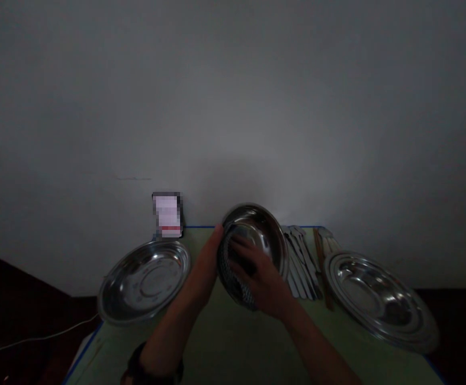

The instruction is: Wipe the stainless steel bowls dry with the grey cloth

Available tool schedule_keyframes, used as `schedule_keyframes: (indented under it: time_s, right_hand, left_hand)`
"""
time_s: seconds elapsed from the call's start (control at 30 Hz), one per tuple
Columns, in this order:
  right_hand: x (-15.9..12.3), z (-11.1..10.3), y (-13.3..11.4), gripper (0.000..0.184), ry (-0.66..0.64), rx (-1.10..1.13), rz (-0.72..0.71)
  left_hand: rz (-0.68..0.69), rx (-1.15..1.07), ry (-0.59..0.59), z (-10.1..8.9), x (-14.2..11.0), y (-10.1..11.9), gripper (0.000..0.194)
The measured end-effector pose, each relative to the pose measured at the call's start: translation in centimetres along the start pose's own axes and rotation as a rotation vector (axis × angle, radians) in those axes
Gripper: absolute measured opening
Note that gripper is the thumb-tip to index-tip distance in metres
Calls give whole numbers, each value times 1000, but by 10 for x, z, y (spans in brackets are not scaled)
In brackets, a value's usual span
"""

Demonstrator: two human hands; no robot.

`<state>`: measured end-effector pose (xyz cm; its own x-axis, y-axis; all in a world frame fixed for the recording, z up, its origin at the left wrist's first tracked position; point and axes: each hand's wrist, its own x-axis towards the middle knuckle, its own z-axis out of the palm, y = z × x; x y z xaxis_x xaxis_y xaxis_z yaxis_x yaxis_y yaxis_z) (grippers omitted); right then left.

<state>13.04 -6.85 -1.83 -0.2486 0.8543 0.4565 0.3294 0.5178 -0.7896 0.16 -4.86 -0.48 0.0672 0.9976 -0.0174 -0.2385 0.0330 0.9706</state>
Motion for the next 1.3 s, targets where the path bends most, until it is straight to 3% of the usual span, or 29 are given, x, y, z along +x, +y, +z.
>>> schedule_keyframes:
  time_s: [0.13,0.27,0.47,0.67,0.8,0.9,1.03,1.17,1.3]
  right_hand:
    - [-2,1,-5,28,-129,62,-25]
    - [-6,7,-7,48,-85,-31,-85]
    - [-4,1,-18,32,-218,-164,-190]
    - [-6,0,-2,33,-106,-558,-72]
    - [-10,-1,14,42,58,-719,-5]
    - [-8,-11,19,50,108,-742,8]
    - [-4,-24,21,58,76,-660,43]
    - [-4,-21,17,62,4,-437,39]
    - [-3,-14,-2,55,-214,-290,-15]
  left_hand:
    - [-2,25,157,-3,0,10,45]
    - [50,38,205,0,-4,19,42]
    - [119,60,555,-7,-6,27,32]
    - [261,9,431,-12,-3,22,32]
    - [274,48,214,-1,-12,23,49]
    - [258,36,122,12,-21,27,51]
    - [198,102,85,26,-26,21,38]
    - [118,103,96,27,-22,2,43]
    - [39,26,143,22,-16,2,45]
